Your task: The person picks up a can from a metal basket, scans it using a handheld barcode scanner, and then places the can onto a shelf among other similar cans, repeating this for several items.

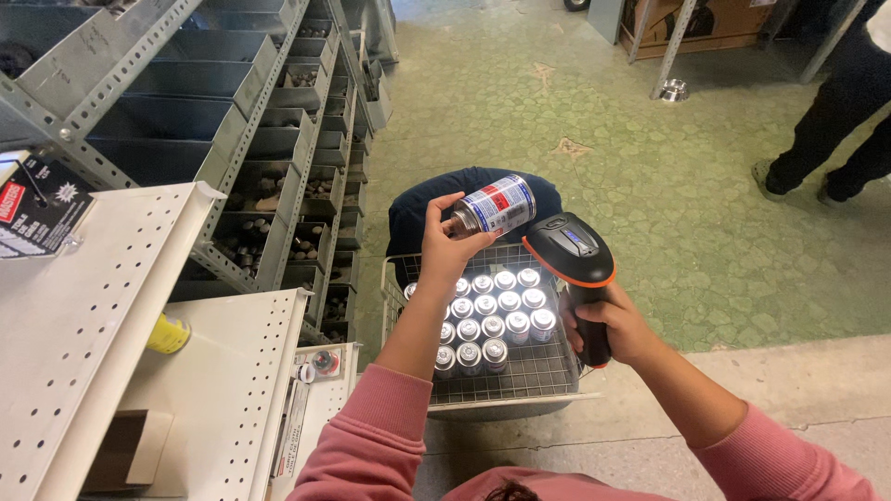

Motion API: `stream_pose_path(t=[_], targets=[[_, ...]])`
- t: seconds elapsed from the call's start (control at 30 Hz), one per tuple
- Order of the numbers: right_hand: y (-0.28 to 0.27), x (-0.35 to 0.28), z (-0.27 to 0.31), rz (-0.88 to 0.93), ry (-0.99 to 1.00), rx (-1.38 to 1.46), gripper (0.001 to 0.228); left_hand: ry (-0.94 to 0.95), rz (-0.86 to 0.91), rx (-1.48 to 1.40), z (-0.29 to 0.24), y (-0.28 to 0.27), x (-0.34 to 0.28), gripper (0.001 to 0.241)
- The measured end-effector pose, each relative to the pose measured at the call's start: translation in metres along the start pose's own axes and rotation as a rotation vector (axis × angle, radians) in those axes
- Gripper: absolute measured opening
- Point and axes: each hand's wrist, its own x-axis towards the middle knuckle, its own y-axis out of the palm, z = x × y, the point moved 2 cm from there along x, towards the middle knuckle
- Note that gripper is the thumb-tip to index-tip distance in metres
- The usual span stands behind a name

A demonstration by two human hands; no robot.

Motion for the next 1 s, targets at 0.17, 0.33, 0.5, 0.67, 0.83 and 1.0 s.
stream_pose_path(t=[0.17,0.33,0.5,0.67,0.83,1.0], targets=[[0.035,-0.005,0.034,0.043,0.016,-0.038,0.050,-0.001,-0.014,0.046,0.003,0.003,-0.002,0.083],[0.007,-0.011,0.012,0.024,0.030,-0.053,0.045,-0.002,-0.027,0.048,0.006,0.005,-0.004,0.083],[0.014,-0.010,0.023,0.044,-0.001,-0.061,0.042,0.000,-0.028,0.047,0.006,0.007,-0.005,0.083],[-0.018,-0.019,-0.009,0.035,0.016,-0.073,0.036,0.010,-0.044,0.047,0.013,0.008,-0.001,0.083],[-0.004,-0.014,0.004,0.035,0.018,-0.051,0.035,-0.005,-0.046,0.053,0.006,0.008,-0.003,0.082],[0.003,-0.010,0.010,0.022,0.014,-0.041,0.040,-0.011,-0.048,0.054,0.004,0.009,-0.003,0.081]])
